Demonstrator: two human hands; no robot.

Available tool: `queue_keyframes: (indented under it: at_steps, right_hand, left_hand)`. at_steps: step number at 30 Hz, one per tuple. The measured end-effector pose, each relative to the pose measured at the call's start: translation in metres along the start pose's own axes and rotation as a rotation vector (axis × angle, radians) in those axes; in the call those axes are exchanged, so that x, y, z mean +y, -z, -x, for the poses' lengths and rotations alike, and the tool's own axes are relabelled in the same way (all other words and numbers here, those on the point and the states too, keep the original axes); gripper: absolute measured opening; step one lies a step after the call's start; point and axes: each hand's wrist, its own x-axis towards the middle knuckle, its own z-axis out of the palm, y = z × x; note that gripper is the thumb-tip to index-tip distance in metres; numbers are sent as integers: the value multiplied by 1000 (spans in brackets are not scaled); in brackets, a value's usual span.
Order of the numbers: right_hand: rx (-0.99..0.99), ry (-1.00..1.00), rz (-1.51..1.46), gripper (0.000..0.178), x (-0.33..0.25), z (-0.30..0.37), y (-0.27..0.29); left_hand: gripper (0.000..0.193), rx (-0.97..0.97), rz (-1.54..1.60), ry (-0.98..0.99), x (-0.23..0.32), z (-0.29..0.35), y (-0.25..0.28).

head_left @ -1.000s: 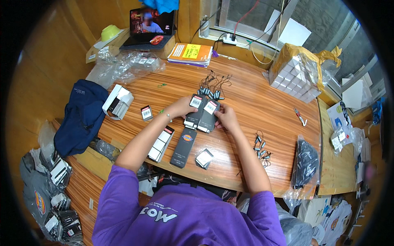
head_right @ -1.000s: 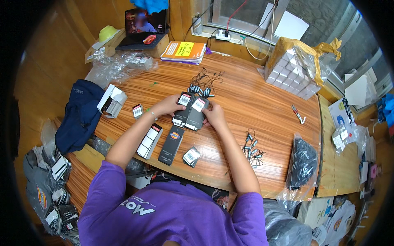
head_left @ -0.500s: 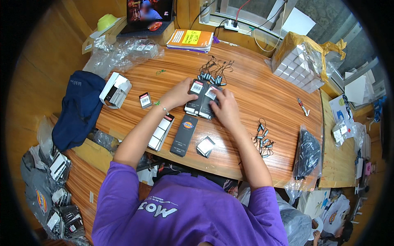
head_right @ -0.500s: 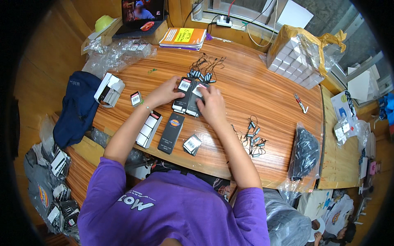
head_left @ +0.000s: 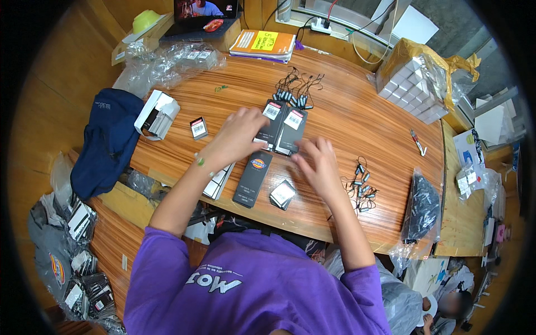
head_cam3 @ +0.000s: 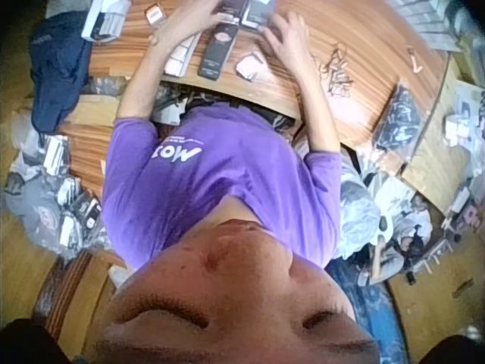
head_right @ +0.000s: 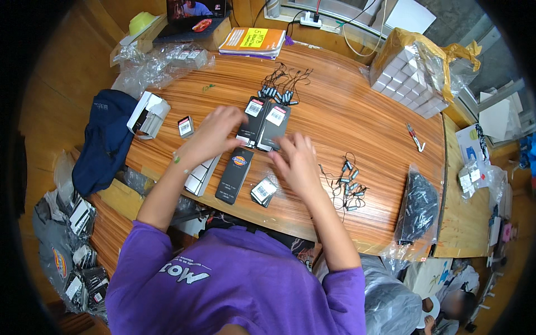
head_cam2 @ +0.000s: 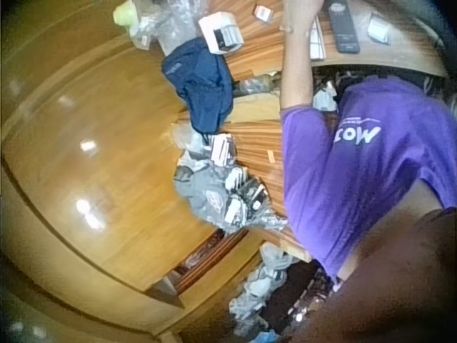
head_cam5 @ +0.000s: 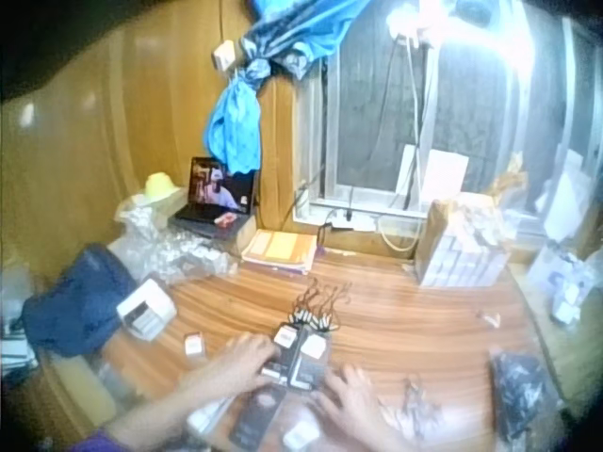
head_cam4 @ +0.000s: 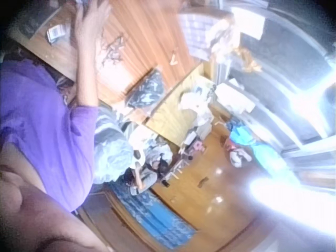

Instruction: The person attaches small black electronic components to rectangular cardboard tags using thin black cords. They repeatedly pick up a component, thread the cord through a hole in the tag, and place the assembled unit on the table. The person handles multiple components and tags throughout the clip.

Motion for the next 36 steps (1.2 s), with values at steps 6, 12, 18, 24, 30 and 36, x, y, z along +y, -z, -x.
queue_keyframes:
  at_steps: [6, 12, 18, 24, 30, 36]
  right_hand:
    - [-143, -134, -2, 40, -29, 54, -12]
    - [-109, -189, -7, 38, -29, 64, -23]
    - [-79, -214, -97, 39, -24, 65, -28]
    - [-9, -378, -456, 29, -20, 68, -30]
    - [39, -563, -1017, 27, -28, 70, -24]
    - [83, -354, -1007, 25, -44, 64, -15]
  left_hand:
    - [49, 1, -125, -117, 4, 35, -28]
    - [48, 41, -120, -135, 9, 48, -33]
    - [47, 90, -108, -148, 5, 48, -33]
    - [48, 70, -53, -176, -6, 40, -33]
    - [37, 133, 227, -106, -1, 49, -24]
    - [25, 13, 1009, 230, 17, 65, -15]
